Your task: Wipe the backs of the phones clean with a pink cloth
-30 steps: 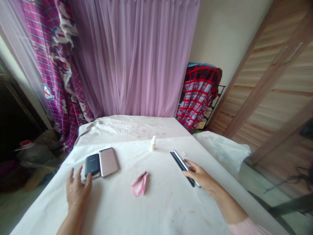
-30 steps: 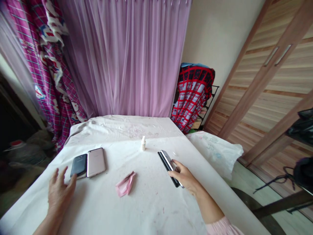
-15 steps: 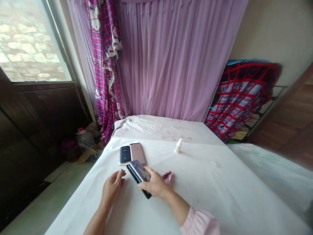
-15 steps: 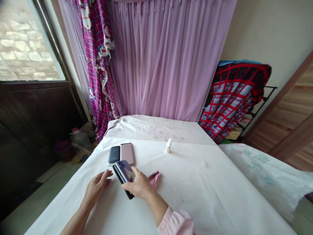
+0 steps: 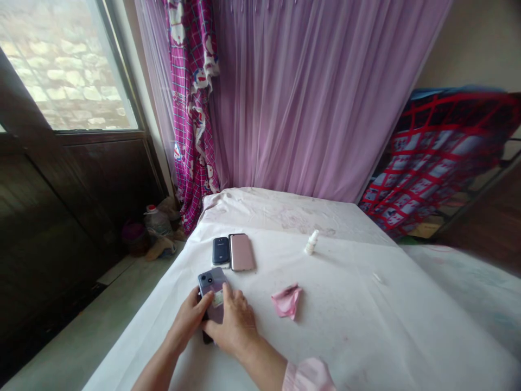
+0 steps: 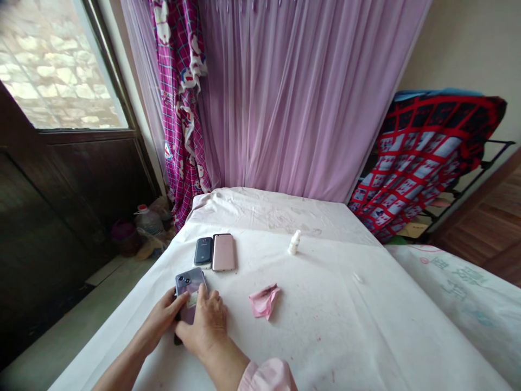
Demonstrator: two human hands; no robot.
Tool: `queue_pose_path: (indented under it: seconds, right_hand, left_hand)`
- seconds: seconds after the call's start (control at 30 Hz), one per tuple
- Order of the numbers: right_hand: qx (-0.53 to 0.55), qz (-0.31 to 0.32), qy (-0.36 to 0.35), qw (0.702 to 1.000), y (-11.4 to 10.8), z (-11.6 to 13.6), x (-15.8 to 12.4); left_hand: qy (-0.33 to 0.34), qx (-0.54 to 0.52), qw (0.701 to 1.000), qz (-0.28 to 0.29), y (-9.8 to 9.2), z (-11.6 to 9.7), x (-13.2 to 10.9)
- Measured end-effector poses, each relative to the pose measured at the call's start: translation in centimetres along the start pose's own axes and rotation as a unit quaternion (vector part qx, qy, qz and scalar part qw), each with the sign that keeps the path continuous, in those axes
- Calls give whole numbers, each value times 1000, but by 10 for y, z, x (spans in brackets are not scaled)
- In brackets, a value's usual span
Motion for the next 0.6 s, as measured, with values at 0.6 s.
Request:
queue_pose_path:
  seconds: [0.6]
  right_hand:
    - [-43,-64,-130,988,-47,-45,-5]
  left_hand:
    - [-42,334,941,18,-27,-36,34]
Point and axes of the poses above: each hand's wrist, its own x-axis towards the middle knuckle, its own y-axis out of the palm, z = x × y, the point moved 8 cm from there along x, towards the middle knuckle, and after that the axes turned 15 degrees about z, right-handed, at the moved point
